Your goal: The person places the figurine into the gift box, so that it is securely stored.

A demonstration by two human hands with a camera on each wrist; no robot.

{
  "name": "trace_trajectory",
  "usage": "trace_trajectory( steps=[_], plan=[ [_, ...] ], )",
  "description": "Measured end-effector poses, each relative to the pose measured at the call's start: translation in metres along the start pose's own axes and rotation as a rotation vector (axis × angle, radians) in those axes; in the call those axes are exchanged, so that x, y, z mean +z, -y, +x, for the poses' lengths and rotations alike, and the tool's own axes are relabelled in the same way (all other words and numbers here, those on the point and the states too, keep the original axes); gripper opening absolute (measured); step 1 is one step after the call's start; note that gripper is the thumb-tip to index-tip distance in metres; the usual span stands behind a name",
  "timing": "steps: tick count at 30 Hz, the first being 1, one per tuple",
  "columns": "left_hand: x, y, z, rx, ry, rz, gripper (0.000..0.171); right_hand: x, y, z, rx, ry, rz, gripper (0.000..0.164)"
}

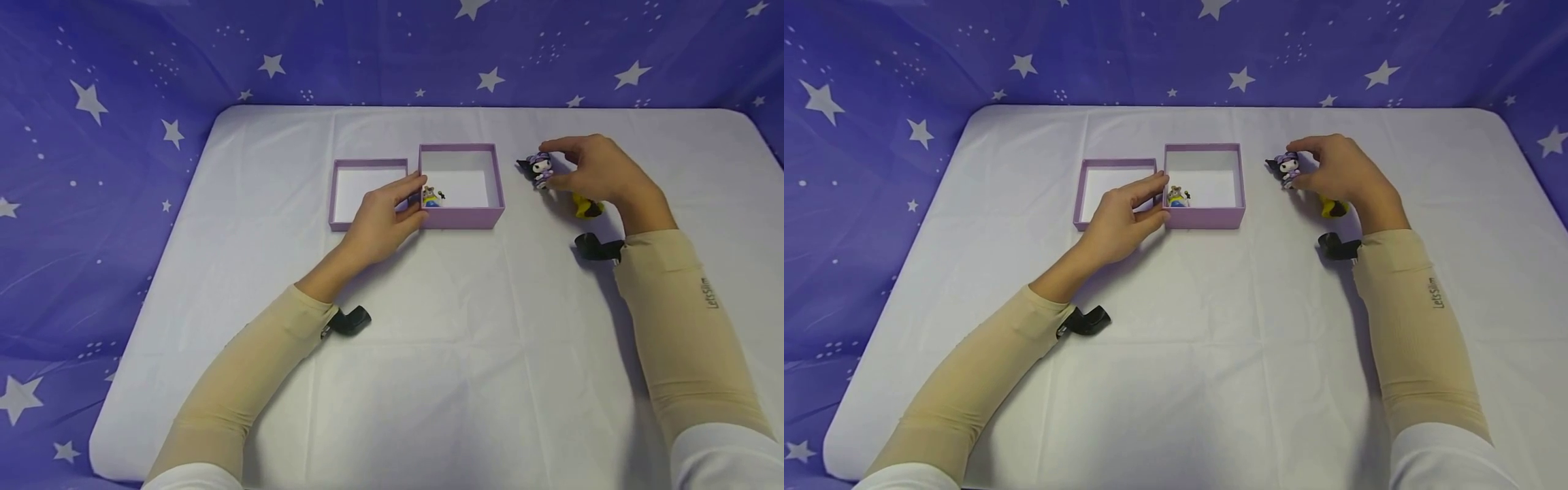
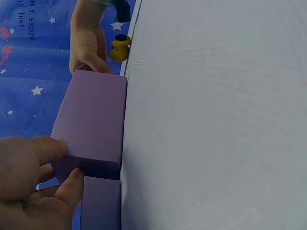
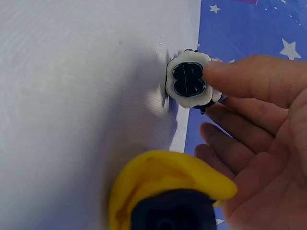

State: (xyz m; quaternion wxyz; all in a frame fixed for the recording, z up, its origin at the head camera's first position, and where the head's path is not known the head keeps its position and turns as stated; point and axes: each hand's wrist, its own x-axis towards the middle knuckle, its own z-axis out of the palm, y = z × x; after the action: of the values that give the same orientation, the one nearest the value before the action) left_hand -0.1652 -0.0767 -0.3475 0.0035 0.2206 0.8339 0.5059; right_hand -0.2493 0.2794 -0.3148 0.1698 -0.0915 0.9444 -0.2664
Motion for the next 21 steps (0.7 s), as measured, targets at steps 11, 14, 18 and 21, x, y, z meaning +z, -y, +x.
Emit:
trace_trajectory(
  steps=[11, 14, 18, 21],
  plan=[
    [-0.0007, -0.0013, 0.0007, 0.005, -0.003, 0.028, 0.053, 0.0011, 0.0033, 0.0014, -0.043, -0.023, -0.033, 0.069],
    [-0.0005, -0.0007, 0.0005, 0.007, -0.004, 0.033, 0.053, 0.0025, 0.0058, 0.0016, -0.045, -0.049, -0.048, 0.068],
    [-0.0002, -0.0006, 0.0, 0.006, -0.004, 0.026, 0.053, 0.005, 0.0081, 0.0013, -0.035, -0.079, -0.047, 0.069],
    [-0.0001, -0.0009, -0.0002, 0.006, -0.001, 0.024, 0.053, 0.0064, 0.009, 0.0008, -0.034, -0.09, -0.059, 0.07]
  ],
)
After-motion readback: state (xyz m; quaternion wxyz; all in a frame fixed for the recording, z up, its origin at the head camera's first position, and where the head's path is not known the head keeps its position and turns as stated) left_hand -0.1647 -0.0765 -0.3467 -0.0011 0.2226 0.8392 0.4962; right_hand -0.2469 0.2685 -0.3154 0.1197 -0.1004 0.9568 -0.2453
